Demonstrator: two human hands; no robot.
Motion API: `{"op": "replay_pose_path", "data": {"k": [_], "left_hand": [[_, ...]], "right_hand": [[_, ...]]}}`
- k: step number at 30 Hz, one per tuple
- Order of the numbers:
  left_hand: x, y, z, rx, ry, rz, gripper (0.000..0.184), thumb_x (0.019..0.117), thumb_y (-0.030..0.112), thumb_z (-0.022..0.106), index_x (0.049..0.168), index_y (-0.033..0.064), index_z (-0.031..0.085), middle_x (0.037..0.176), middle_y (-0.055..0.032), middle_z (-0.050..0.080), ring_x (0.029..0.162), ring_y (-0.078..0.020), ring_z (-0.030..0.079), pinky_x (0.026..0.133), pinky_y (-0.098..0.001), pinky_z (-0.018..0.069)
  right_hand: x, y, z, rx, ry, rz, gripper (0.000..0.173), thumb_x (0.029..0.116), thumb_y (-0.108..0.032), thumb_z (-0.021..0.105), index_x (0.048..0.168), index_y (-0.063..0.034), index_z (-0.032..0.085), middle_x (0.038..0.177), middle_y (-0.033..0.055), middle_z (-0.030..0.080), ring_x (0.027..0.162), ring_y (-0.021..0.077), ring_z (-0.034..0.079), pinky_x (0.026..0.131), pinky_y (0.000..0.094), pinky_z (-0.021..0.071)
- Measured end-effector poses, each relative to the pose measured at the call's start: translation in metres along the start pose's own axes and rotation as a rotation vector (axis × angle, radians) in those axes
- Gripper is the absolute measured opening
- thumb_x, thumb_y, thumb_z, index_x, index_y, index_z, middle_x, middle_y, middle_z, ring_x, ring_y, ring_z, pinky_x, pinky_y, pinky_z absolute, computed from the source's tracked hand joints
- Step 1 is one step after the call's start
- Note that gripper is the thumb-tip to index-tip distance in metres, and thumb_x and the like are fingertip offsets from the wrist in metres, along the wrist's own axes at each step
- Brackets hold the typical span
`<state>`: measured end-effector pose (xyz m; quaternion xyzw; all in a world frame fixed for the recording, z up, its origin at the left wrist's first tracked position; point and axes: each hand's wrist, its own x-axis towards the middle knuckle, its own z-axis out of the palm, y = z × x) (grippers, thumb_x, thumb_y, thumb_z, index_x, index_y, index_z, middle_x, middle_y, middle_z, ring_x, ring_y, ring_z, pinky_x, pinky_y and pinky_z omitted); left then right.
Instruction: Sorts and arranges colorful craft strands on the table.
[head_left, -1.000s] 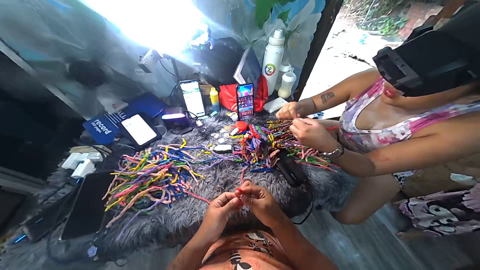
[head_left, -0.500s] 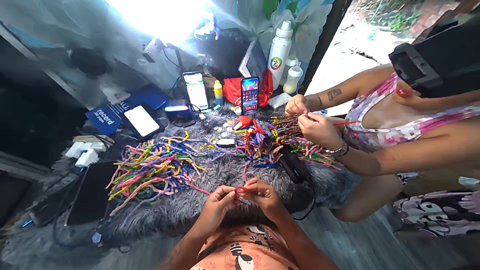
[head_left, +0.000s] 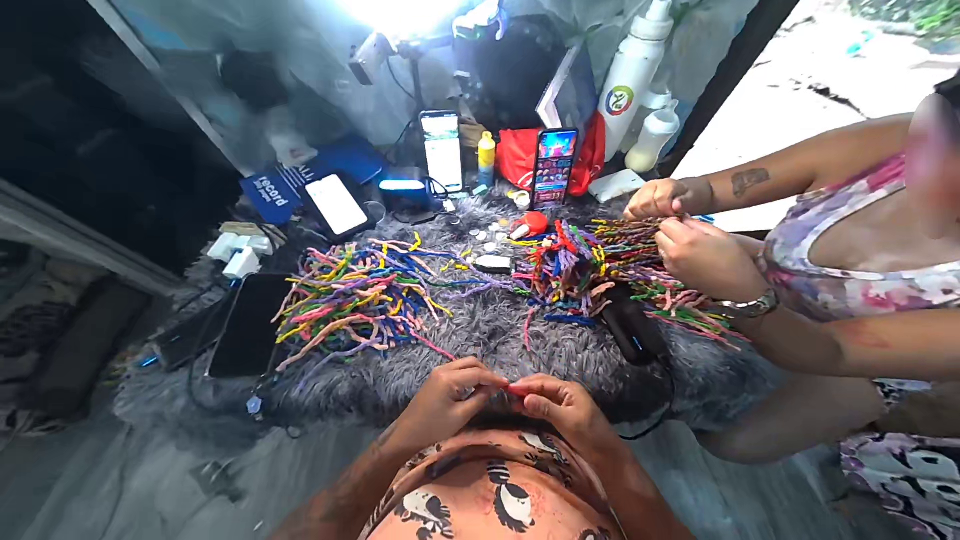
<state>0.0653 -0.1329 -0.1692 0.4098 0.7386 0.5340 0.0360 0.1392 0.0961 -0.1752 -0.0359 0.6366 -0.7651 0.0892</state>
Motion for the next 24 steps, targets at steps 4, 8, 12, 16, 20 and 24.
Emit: {"op": "replay_pose_path", "data": {"k": [4,8,12,16,20,24], "left_hand": [[-0.005,0.002,-0.013,-0.001,-0.16,0.082,0.016,0.0995,0.011,0.063,0.103,0.0042,0.077,0.101,-0.0067,0.074,0.098,-0.0061,0.068,0.089,-0.0207,0.0547],[0.002,0.002,-0.025,0.047,-0.303,0.16,0.018,0.1005,0.01,0.06,0.103,0.0054,0.078,0.1,-0.007,0.074,0.096,-0.0062,0.068,0.088,-0.0194,0.0541],[0.01,0.006,-0.029,0.1,-0.249,0.186,0.02,0.1019,0.011,0.058,0.107,0.0067,0.077,0.104,-0.0069,0.074,0.099,-0.0069,0.069,0.09,-0.0203,0.0542],[0.009,-0.004,-0.047,0.407,-0.009,0.067,0.029,0.1055,0.019,0.053,0.126,0.0102,0.072,0.123,-0.0092,0.071,0.112,-0.0166,0.067,0.098,-0.0338,0.0546],[-0.01,-0.038,-0.067,0.703,0.019,-0.115,0.028,0.1005,0.01,0.056,0.122,0.0108,0.074,0.12,-0.0154,0.071,0.112,-0.0364,0.067,0.093,-0.0564,0.0542],[-0.019,-0.048,-0.066,0.781,0.059,-0.122,0.023,0.0979,0.009,0.059,0.111,0.0102,0.078,0.115,-0.0138,0.072,0.111,-0.0375,0.067,0.091,-0.0582,0.0534]], "right_hand": [[-0.006,0.001,0.001,-0.079,-0.113,0.087,0.026,0.0958,-0.009,0.065,0.12,-0.0001,0.072,0.112,0.0055,0.073,0.096,0.0083,0.07,0.088,0.027,0.0596],[-0.007,0.0,0.006,-0.151,-0.164,0.131,0.021,0.0953,-0.006,0.066,0.112,0.0029,0.073,0.103,0.005,0.07,0.085,0.0065,0.07,0.081,0.0241,0.0607],[-0.001,-0.011,0.008,-0.241,-0.079,0.056,0.018,0.0952,-0.007,0.066,0.109,0.001,0.075,0.099,0.0048,0.07,0.079,0.0054,0.068,0.075,0.0228,0.0599],[0.028,-0.028,-0.018,-0.587,0.296,-0.366,0.021,0.0955,-0.01,0.065,0.111,-0.0049,0.077,0.099,0.0058,0.072,0.091,0.0073,0.068,0.084,0.0249,0.0578],[0.076,-0.019,-0.064,-0.936,0.65,-0.456,0.022,0.0974,-0.017,0.065,0.111,-0.0064,0.079,0.102,0.0163,0.073,0.097,0.0298,0.069,0.088,0.0458,0.0553],[0.097,0.011,-0.081,-1.133,0.781,-0.496,0.028,0.0962,-0.023,0.067,0.118,-0.0085,0.077,0.116,0.0196,0.07,0.106,0.0406,0.065,0.093,0.054,0.0515]]}}
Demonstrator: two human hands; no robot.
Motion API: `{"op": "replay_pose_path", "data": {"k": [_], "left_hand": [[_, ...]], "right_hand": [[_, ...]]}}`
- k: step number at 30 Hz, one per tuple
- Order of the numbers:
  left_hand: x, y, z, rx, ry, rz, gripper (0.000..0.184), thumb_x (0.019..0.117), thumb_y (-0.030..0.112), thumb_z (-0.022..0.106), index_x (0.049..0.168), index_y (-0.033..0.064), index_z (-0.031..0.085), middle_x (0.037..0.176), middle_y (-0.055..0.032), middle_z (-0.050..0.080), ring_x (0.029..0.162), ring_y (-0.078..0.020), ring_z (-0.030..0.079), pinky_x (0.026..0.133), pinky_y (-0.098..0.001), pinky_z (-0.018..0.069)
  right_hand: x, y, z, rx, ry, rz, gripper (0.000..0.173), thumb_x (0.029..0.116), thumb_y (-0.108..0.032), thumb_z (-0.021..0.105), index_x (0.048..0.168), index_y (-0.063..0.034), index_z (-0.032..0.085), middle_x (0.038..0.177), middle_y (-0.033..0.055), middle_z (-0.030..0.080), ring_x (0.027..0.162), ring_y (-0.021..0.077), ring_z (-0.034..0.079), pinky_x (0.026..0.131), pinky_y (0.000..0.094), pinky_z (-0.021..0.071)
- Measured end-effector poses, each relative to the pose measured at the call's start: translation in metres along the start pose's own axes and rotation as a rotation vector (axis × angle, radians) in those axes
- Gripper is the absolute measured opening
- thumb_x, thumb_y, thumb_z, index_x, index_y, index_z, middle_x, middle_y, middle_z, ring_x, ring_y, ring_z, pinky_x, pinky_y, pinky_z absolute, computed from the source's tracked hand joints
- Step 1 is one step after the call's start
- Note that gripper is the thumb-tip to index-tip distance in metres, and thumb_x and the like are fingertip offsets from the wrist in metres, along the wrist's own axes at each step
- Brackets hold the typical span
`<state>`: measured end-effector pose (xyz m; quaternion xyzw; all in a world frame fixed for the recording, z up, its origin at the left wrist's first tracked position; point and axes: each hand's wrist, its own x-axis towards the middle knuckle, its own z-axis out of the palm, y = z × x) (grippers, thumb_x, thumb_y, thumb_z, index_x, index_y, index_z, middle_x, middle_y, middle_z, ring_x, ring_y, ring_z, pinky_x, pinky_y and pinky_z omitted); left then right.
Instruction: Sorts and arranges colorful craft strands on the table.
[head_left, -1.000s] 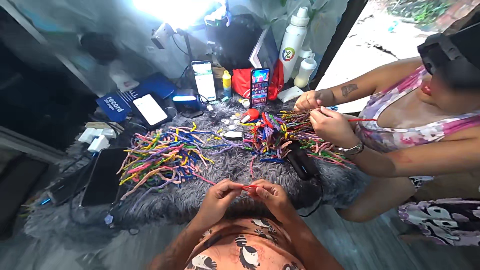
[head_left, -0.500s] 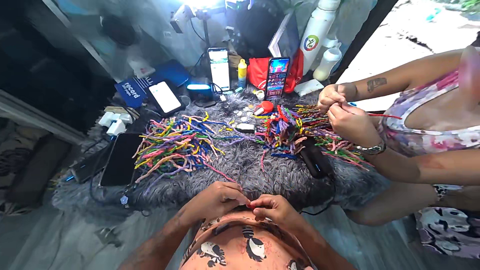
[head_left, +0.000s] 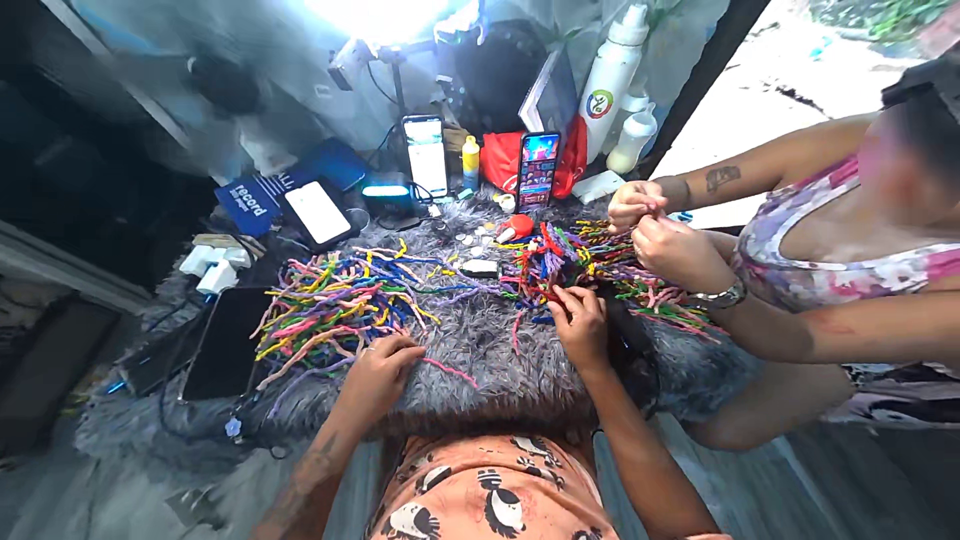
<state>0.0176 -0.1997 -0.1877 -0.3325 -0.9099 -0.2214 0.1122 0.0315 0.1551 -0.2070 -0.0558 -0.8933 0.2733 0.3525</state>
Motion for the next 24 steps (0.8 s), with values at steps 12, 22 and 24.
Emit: {"op": "replay_pose_path", "data": {"k": [12,22,24], "left_hand": [[0.041,0.039,0.003,-0.118,0.07,0.273,0.025,0.0996,0.009,0.052,0.107,0.0131,0.077,0.101,-0.0109,0.073,0.094,-0.0294,0.071,0.082,-0.0481,0.0564],[0.061,0.072,0.028,-0.397,0.326,0.095,0.021,0.1025,0.016,0.06,0.106,0.0013,0.074,0.095,-0.0117,0.073,0.084,-0.013,0.07,0.079,-0.0249,0.0572],[0.052,0.073,0.034,-0.463,0.284,0.043,0.02,0.1014,0.016,0.061,0.106,0.0022,0.075,0.095,-0.0083,0.073,0.083,-0.0084,0.069,0.078,-0.0217,0.0564]], "right_hand": [[-0.03,-0.062,-0.028,0.304,-0.339,-0.185,0.04,0.105,-0.037,0.051,0.115,-0.0099,0.078,0.109,0.0107,0.074,0.104,0.0263,0.069,0.09,0.045,0.056],[-0.02,-0.071,-0.048,0.738,-0.805,0.147,0.027,0.1023,-0.021,0.055,0.109,-0.0028,0.074,0.093,0.0004,0.069,0.075,-0.0014,0.059,0.069,0.0168,0.0497],[-0.023,-0.073,-0.046,0.838,-0.804,0.329,0.029,0.1058,-0.018,0.046,0.114,-0.0012,0.068,0.086,-0.0029,0.068,0.062,-0.0021,0.054,0.058,0.0164,0.0463]]}}
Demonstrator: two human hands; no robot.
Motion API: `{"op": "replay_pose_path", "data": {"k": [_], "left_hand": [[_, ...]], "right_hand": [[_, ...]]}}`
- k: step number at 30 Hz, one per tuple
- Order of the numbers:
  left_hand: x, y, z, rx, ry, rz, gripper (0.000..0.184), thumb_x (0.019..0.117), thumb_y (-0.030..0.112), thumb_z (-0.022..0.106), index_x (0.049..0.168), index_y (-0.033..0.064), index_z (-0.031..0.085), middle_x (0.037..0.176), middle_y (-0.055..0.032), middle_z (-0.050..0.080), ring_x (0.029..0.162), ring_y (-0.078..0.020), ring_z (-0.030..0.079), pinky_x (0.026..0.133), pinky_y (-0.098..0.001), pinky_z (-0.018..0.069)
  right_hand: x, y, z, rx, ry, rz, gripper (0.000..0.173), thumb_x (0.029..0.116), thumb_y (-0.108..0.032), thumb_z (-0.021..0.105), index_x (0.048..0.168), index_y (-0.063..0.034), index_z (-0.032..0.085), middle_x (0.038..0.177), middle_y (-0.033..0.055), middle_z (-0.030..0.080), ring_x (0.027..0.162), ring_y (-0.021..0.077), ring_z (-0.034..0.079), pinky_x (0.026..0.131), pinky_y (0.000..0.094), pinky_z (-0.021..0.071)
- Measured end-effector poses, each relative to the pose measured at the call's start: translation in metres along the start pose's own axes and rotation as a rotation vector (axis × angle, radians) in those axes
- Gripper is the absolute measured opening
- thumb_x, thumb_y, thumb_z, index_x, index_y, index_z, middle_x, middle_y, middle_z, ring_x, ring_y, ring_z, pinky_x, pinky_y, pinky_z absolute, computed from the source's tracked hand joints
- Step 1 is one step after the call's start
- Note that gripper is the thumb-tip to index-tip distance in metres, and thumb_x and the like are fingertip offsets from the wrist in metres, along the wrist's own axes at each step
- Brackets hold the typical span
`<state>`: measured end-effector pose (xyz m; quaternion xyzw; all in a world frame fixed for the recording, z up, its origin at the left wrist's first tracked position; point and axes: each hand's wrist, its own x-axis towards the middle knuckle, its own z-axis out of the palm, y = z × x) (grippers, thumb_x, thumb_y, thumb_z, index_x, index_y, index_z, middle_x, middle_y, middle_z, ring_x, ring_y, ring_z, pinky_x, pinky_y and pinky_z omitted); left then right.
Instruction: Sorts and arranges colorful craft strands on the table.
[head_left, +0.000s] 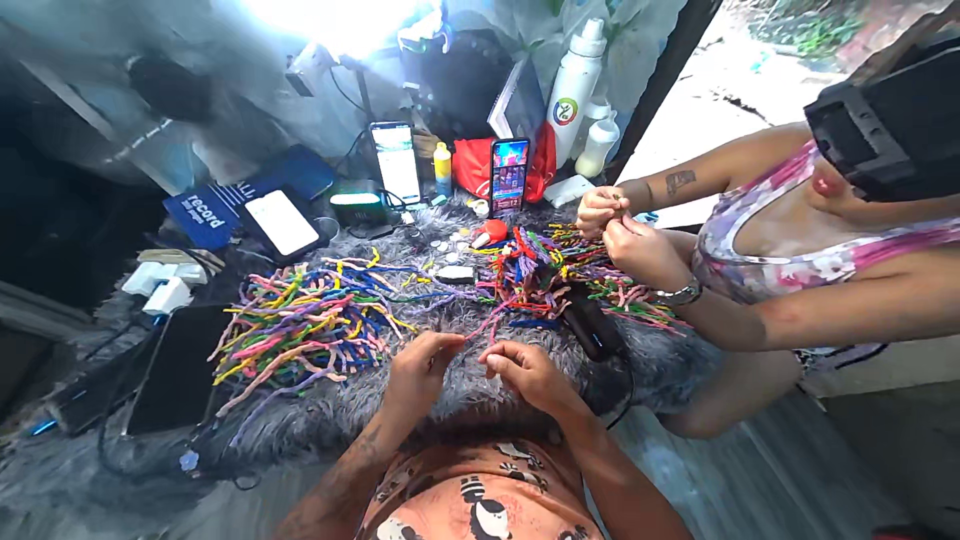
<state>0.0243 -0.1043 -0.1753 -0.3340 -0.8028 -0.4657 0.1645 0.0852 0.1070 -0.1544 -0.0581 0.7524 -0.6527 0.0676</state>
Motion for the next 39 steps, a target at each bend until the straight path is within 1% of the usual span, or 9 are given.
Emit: {"op": "replay_pose_path", "data": {"k": [2,6,9,12,15,19,24,35,39], "left_hand": [[-0.007,-0.003,0.0,-0.036,-0.021,0.024,0.019,0.1017,0.016,0.06,0.105,0.0034,0.075,0.096,-0.0061,0.074,0.086,-0.0055,0.069,0.082,-0.0195,0.0561],[-0.007,-0.006,-0.005,-0.067,-0.035,0.159,0.019,0.1035,0.016,0.059,0.102,0.0047,0.074,0.1,-0.0052,0.074,0.097,-0.0055,0.068,0.092,-0.0189,0.0537],[-0.005,-0.007,-0.008,-0.06,-0.045,0.193,0.018,0.1034,0.014,0.059,0.102,0.0035,0.074,0.102,-0.007,0.073,0.099,-0.0057,0.068,0.093,-0.0178,0.0533],[-0.004,-0.007,-0.009,-0.039,-0.048,0.17,0.02,0.1039,0.016,0.058,0.105,0.003,0.074,0.102,-0.0077,0.073,0.096,-0.0053,0.069,0.091,-0.0176,0.0542],[-0.008,-0.006,-0.008,-0.029,-0.038,0.049,0.021,0.1018,0.017,0.061,0.106,0.0018,0.074,0.097,-0.0068,0.074,0.088,-0.0034,0.068,0.084,-0.0167,0.0546],[-0.012,0.008,-0.007,-0.211,-0.139,-0.324,0.017,0.0992,0.015,0.064,0.107,0.0031,0.073,0.089,0.0018,0.074,0.077,0.0005,0.069,0.074,-0.0175,0.0573],[-0.019,0.029,0.002,-0.649,-0.217,-0.689,0.011,0.101,0.006,0.058,0.107,0.0013,0.066,0.09,-0.0014,0.075,0.08,-0.0105,0.073,0.078,-0.028,0.0623],[-0.027,0.025,0.007,-0.741,-0.228,-0.677,0.011,0.1002,0.004,0.057,0.106,0.0045,0.066,0.088,0.0016,0.073,0.078,-0.0074,0.071,0.075,-0.0248,0.0604],[-0.031,0.021,0.005,-0.689,-0.269,-0.637,0.013,0.0996,0.006,0.058,0.109,0.0037,0.067,0.091,0.0024,0.073,0.082,-0.0066,0.07,0.079,-0.0248,0.0601]], "right_hand": [[0.003,0.006,0.002,0.175,0.012,0.059,0.039,0.1097,-0.018,0.032,0.119,0.0001,0.065,0.081,-0.0037,0.067,0.054,-0.0012,0.05,0.051,0.0161,0.0432],[0.002,0.016,0.0,0.435,-0.11,0.117,0.066,0.1105,-0.042,0.012,0.112,-0.0051,0.067,0.073,-0.0075,0.068,0.051,-0.0029,0.051,0.047,0.0142,0.0406],[-0.005,0.016,-0.003,0.461,-0.27,0.084,0.053,0.1047,-0.055,0.042,0.111,-0.0101,0.069,0.073,-0.0113,0.067,0.051,-0.0061,0.05,0.047,0.0118,0.0395],[-0.008,0.015,-0.001,0.441,-0.282,0.065,0.024,0.1029,-0.029,0.054,0.103,-0.0119,0.072,0.07,-0.0114,0.066,0.049,-0.0063,0.048,0.045,0.0122,0.0377],[-0.008,0.017,0.002,0.441,-0.282,0.072,0.019,0.1025,-0.02,0.055,0.106,-0.0099,0.071,0.073,-0.0105,0.067,0.053,-0.0041,0.053,0.049,0.014,0.0439],[-0.007,0.018,0.007,0.542,-0.202,0.026,0.017,0.1,-0.008,0.054,0.113,-0.0062,0.065,0.085,-0.005,0.07,0.068,0.0034,0.065,0.065,0.022,0.057],[-0.005,0.016,0.016,0.582,-0.037,-0.008,0.01,0.0981,-0.001,0.057,0.105,-0.0043,0.063,0.091,-0.001,0.072,0.077,0.0074,0.07,0.075,0.0262,0.0608],[-0.001,0.024,0.028,0.488,0.094,-0.076,0.012,0.0962,0.003,0.059,0.107,0.0029,0.063,0.1,0.0027,0.069,0.081,0.0078,0.07,0.08,0.028,0.0621],[-0.001,0.029,0.028,0.522,0.091,-0.084,0.012,0.0995,-0.004,0.056,0.107,0.0012,0.064,0.1,0.0018,0.07,0.083,0.0081,0.07,0.08,0.028,0.0616]]}}
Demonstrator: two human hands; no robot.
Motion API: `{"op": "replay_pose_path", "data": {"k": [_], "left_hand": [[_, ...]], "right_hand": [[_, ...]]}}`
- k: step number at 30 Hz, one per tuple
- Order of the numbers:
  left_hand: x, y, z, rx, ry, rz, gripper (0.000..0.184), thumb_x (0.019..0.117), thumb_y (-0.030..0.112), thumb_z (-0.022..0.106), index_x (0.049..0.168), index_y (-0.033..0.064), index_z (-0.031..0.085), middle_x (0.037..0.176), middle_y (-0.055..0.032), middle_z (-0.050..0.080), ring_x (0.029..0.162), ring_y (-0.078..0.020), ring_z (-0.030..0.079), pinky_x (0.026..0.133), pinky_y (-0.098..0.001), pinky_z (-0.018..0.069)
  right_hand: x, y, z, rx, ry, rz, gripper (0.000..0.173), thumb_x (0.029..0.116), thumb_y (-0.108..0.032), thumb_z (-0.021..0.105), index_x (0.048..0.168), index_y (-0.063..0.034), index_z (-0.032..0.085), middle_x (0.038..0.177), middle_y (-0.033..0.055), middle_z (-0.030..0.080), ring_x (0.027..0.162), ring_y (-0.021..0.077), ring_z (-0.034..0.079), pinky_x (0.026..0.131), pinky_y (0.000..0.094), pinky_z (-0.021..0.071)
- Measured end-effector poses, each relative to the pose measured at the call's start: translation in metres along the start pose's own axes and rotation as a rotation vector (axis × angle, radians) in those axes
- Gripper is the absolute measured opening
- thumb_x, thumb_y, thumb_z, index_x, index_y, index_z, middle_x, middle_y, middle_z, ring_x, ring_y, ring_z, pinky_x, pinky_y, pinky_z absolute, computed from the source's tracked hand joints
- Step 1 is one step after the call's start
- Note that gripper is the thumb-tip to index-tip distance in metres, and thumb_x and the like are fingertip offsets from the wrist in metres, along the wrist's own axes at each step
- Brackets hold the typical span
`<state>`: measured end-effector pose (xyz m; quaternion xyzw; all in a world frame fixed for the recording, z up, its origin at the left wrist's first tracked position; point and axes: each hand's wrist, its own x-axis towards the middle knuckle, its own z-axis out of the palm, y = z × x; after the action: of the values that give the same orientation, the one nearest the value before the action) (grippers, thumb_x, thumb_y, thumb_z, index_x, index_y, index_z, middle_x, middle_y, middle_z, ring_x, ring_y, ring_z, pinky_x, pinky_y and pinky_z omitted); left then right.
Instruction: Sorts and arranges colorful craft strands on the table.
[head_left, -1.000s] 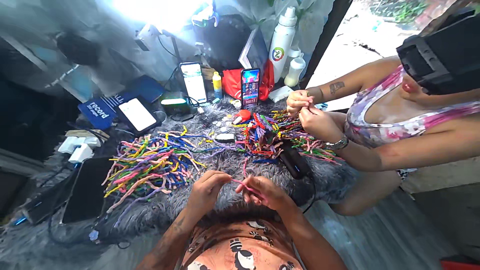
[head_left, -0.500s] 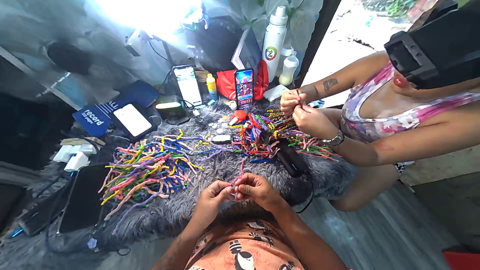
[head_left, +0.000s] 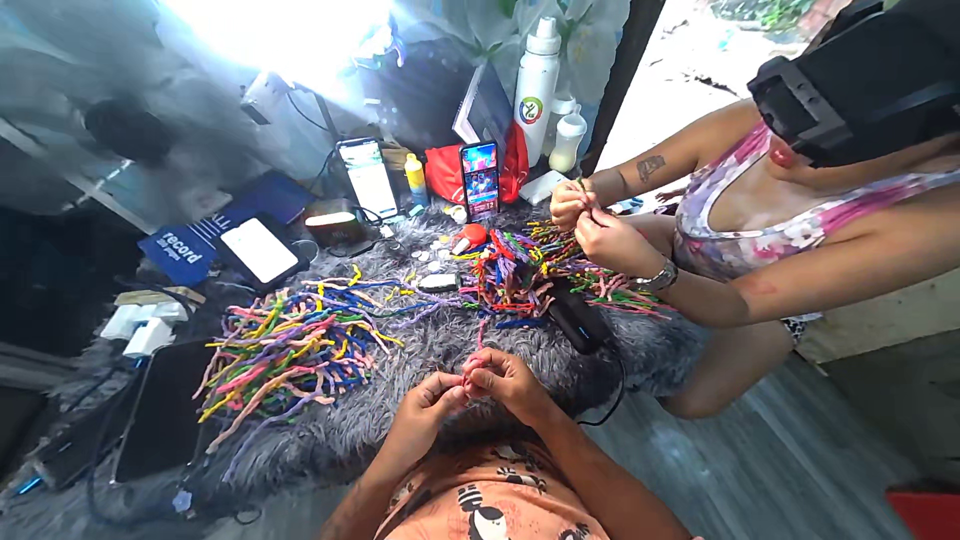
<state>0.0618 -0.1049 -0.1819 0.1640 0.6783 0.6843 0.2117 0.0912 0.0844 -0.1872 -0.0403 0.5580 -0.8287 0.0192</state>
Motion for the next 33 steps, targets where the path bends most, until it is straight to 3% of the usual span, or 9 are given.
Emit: {"op": "replay_pose_path", "data": {"k": [2,5,9,12,14,18,23,27,33], "left_hand": [[0.0,-0.001,-0.002,0.038,-0.01,0.016,0.014,0.099,0.007,0.059,0.109,0.0041,0.069,0.091,0.0035,0.072,0.081,-0.0052,0.069,0.079,-0.0235,0.0593],[0.001,0.0,-0.006,0.081,-0.019,0.015,0.014,0.0987,0.007,0.06,0.108,0.0041,0.071,0.091,0.0042,0.072,0.08,-0.0039,0.068,0.079,-0.0219,0.0583],[0.0,0.003,-0.007,0.065,-0.055,0.019,0.015,0.0989,0.006,0.058,0.107,0.0054,0.072,0.089,0.006,0.072,0.078,-0.0028,0.068,0.077,-0.0211,0.0579],[0.0,0.006,-0.007,-0.031,-0.102,0.031,0.016,0.0989,0.007,0.057,0.105,0.0088,0.072,0.088,0.0079,0.072,0.077,-0.0025,0.068,0.075,-0.0207,0.0581],[0.0,0.007,-0.006,-0.122,-0.143,0.029,0.016,0.0993,0.01,0.06,0.105,0.0115,0.074,0.088,0.0073,0.074,0.076,-0.0026,0.068,0.073,-0.0204,0.0579],[-0.002,0.01,-0.004,-0.221,-0.197,-0.023,0.014,0.0996,0.013,0.062,0.104,0.0132,0.075,0.087,0.0063,0.074,0.076,-0.0022,0.068,0.073,-0.0201,0.0579],[-0.007,0.009,0.0,-0.31,-0.257,-0.07,0.015,0.1002,0.012,0.061,0.104,0.0144,0.076,0.088,0.0069,0.074,0.076,-0.0012,0.068,0.073,-0.0195,0.0577],[-0.01,0.004,0.006,-0.304,-0.215,-0.034,0.015,0.1011,0.012,0.06,0.105,0.0136,0.075,0.088,0.0075,0.074,0.077,-0.0013,0.068,0.073,-0.0199,0.0575],[-0.017,0.004,0.016,-0.14,-0.146,-0.013,0.014,0.1017,0.011,0.058,0.107,0.0089,0.071,0.086,0.0098,0.071,0.076,0.0,0.066,0.072,-0.0192,0.0564]], "right_hand": [[0.0,0.005,-0.005,0.048,-0.027,-0.002,0.017,0.1031,-0.012,0.052,0.105,-0.0019,0.065,0.104,0.001,0.07,0.087,0.0089,0.07,0.081,0.0287,0.0612],[0.001,0.006,-0.007,0.039,-0.032,-0.013,0.018,0.1032,-0.013,0.051,0.1,-0.0028,0.066,0.106,0.0018,0.069,0.087,0.0088,0.07,0.081,0.0285,0.0614],[0.002,0.0,-0.006,-0.094,-0.031,-0.088,0.013,0.0998,-0.012,0.06,0.095,-0.0012,0.065,0.099,0.0007,0.066,0.08,0.0055,0.068,0.076,0.0248,0.0611],[0.001,0.001,-0.006,-0.068,-0.048,-0.163,0.011,0.0971,-0.016,0.066,0.094,-0.0064,0.063,0.09,-0.005,0.069,0.075,0.0024,0.067,0.072,0.0226,0.0587],[0.001,0.001,-0.008,0.011,-0.083,-0.196,0.019,0.0939,-0.024,0.073,0.099,-0.0099,0.062,0.091,-0.0059,0.071,0.075,0.0026,0.067,0.07,0.0224,0.0582],[-0.001,-0.003,-0.015,0.084,-0.214,-0.2,0.047,0.0909,-0.041,0.075,0.126,-0.0114,0.065,0.114,-0.0035,0.072,0.09,0.0047,0.069,0.076,0.0226,0.0587],[-0.009,-0.006,-0.013,0.121,-0.187,-0.19,0.019,0.0962,-0.028,0.071,0.107,-0.0127,0.077,0.101,-0.0051,0.075,0.085,0.0037,0.07,0.077,0.0231,0.0602],[-0.016,-0.006,-0.013,0.048,-0.161,-0.224,0.026,0.0959,-0.031,0.071,0.113,-0.0112,0.076,0.106,-0.0044,0.074,0.09,0.0043,0.07,0.081,0.0237,0.0601],[-0.032,-0.01,-0.013,-0.072,-0.003,-0.157,0.021,0.1007,-0.014,0.06,0.111,-0.0023,0.074,0.102,-0.001,0.073,0.087,0.0062,0.07,0.081,0.0255,0.0608]]}}
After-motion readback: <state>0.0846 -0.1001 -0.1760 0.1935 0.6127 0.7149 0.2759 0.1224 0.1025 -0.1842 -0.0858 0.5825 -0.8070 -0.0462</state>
